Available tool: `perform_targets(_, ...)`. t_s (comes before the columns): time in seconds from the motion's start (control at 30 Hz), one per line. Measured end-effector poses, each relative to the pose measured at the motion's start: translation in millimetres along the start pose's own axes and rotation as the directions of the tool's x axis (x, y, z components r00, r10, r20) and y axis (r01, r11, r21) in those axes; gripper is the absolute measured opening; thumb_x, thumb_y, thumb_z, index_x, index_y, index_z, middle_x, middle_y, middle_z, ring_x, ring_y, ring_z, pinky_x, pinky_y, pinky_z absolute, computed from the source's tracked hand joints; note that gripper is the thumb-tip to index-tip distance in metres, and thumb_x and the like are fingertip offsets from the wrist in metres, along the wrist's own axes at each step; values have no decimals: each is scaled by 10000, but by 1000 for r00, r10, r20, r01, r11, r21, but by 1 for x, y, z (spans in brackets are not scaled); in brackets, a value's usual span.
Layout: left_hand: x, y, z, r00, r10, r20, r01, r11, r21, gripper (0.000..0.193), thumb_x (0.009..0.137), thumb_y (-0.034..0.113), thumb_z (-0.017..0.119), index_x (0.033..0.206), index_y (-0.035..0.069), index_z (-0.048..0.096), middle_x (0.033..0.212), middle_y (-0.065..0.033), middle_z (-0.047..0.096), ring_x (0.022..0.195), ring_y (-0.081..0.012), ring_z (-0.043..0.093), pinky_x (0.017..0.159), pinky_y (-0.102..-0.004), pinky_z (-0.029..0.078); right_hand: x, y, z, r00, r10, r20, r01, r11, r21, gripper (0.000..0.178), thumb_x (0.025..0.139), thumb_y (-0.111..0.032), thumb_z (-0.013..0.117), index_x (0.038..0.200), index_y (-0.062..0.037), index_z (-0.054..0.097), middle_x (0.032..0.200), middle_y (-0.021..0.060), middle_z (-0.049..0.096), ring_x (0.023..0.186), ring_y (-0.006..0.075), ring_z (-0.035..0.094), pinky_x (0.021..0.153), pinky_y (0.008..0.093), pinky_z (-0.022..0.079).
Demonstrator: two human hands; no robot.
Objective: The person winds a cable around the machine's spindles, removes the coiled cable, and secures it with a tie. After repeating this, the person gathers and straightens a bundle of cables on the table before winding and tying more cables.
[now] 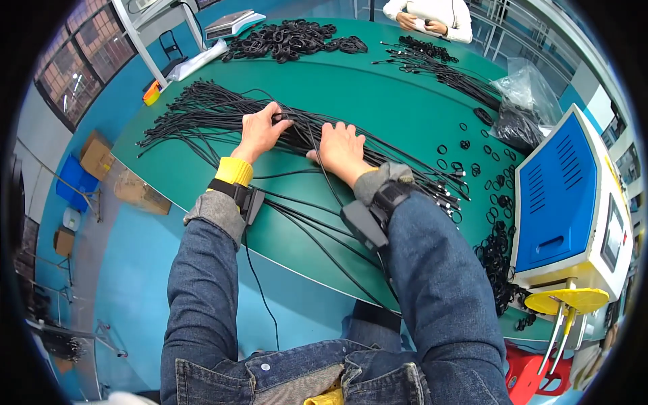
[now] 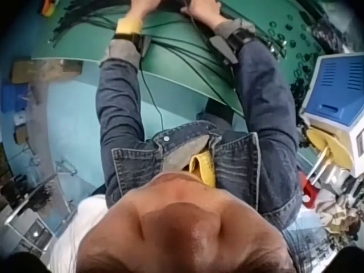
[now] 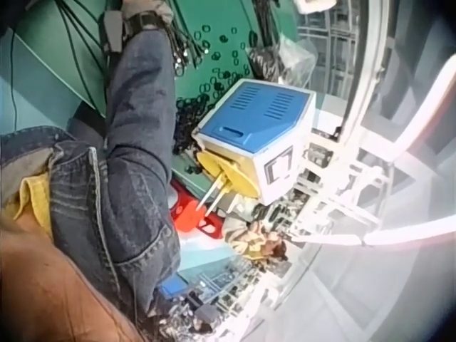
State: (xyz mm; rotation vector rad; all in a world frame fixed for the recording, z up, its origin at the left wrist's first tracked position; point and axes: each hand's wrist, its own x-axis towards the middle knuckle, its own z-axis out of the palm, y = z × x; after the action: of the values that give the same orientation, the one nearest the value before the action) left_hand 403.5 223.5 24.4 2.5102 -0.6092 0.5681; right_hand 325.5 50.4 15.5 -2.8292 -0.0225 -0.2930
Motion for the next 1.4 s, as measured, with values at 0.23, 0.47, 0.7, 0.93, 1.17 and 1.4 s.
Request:
perform_targets(0.23, -14, -13, -32, 919, 302, -254, -330, 941, -75, 215, 775, 168, 646, 968, 75, 625, 763, -85, 632, 704, -229, 608, 692, -343, 440, 46, -10, -53, 986, -156, -51, 163, 970, 181, 282, 670, -236, 667, 833, -8, 632, 867, 179, 618, 821, 336, 590, 708, 423, 473)
perform_targets(0.47, -40, -27, -26, 995, 56, -88, -82, 945, -316, 278, 815, 241, 609, 1037, 73, 616, 883, -110, 648, 851, -300, 607, 803, -390, 439, 60, -7, -68, 933, -272, 237, 281, 960, -7, 272, 654, -171, 612, 815, 46, 640, 857, 229, 631, 844, 333, 624, 718, 411, 494)
perform_targets(0.7, -51, -61, -2, 987, 43, 153, -13, 982, -189, 321, 855, 297, 562, 1007, 17, 601, 1094, -174, 588, 1027, -332, 545, 876, -394, 425, 27, 40, -76, 882, -44, 470, 79, 995, -56, 320, 657, -173, 599, 871, 64, 616, 841, 211, 634, 815, 311, 620, 727, 392, 480)
perform_targets(0.93, -55, -84, 16, 989, 23, 147, 21, 956, -291, 370, 879, 283, 530, 1101, -13, 549, 1232, -196, 508, 1151, -328, 475, 951, -354, 379, 35, 12, -113, 926, -180, 333, 80, 953, 292, 202, 703, -137, 580, 811, 31, 554, 757, 124, 614, 729, 191, 604, 621, 307, 452)
perform_targets(1.17, -54, -80, 19, 982, 103, 157, -61, 966, -253, 413, 884, 334, 503, 1112, -8, 547, 1215, -178, 528, 1164, -321, 467, 955, -374, 375, 23, 18, -130, 608, -12, 794, -410, 851, 327, 144, 692, -99, 580, 755, 26, 545, 667, 56, 612, 614, 150, 602, 559, 272, 450)
perform_targets(1.4, -55, -81, 18, 975, 33, 221, 10, 982, -190, 417, 886, 263, 520, 1191, -21, 500, 1220, -203, 517, 1152, -318, 483, 968, -336, 364, -17, 68, -135, 651, -205, 731, -154, 907, 392, 162, 669, -96, 616, 750, 17, 534, 637, 78, 630, 546, 158, 607, 510, 260, 460)
